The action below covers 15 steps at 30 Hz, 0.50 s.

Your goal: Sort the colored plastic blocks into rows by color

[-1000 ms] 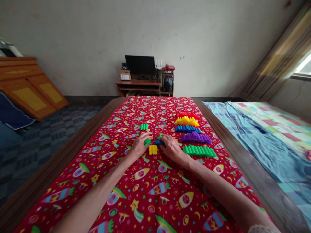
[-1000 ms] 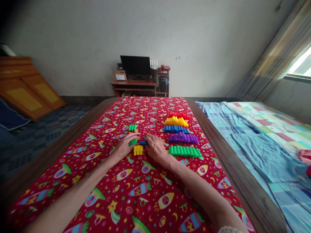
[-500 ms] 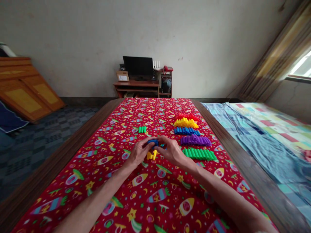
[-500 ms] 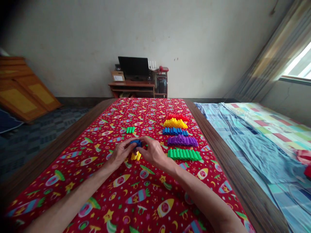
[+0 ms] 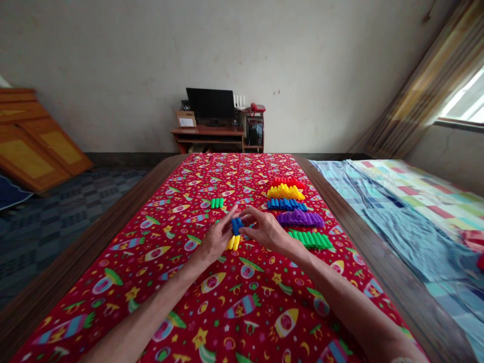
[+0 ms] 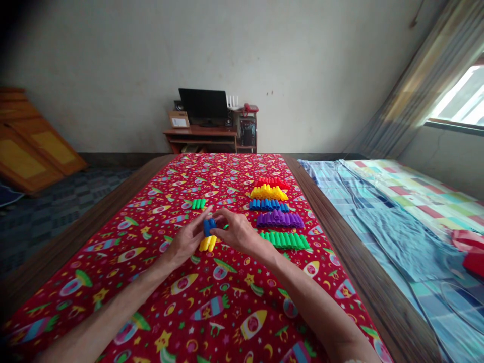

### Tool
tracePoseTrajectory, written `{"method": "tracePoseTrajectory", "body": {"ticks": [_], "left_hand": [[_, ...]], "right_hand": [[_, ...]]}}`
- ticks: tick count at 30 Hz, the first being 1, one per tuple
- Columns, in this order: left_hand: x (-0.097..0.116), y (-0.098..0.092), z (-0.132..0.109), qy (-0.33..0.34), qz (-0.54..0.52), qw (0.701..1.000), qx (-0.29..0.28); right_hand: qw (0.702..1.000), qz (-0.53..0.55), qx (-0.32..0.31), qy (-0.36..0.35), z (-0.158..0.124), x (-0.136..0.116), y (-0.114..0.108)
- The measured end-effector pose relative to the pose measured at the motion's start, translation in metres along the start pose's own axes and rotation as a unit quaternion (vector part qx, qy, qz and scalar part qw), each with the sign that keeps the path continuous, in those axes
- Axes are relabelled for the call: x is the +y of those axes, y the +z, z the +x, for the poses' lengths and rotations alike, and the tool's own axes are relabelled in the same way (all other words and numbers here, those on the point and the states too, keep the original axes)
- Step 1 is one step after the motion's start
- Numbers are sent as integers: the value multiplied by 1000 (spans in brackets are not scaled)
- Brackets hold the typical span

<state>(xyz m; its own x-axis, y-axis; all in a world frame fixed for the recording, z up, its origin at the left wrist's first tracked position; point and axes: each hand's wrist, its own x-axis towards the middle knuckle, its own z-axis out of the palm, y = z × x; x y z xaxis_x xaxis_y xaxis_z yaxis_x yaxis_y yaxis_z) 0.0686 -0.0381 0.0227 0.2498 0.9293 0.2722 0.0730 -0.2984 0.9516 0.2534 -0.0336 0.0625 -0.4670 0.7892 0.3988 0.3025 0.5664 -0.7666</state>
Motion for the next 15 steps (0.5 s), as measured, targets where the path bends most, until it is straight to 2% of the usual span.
{"method": "tracePoseTrajectory", "body": {"ticks": [5, 10, 13, 15], "left_hand": [[6, 6, -4, -42, -29, 998, 24], [13, 13, -6, -107, -101, 987, 66], [19, 15, -8, -123, -115, 983, 76], [22, 15, -8, -121, -84, 987, 64]], "right_hand": [[995, -95, -10, -38, -3, -1, 3], [993, -97, -27, -60, -5, -5, 3], [994, -98, 3, -41, -5, -7, 1], [993, -113, 27, -11, -4, -6, -1]]}}
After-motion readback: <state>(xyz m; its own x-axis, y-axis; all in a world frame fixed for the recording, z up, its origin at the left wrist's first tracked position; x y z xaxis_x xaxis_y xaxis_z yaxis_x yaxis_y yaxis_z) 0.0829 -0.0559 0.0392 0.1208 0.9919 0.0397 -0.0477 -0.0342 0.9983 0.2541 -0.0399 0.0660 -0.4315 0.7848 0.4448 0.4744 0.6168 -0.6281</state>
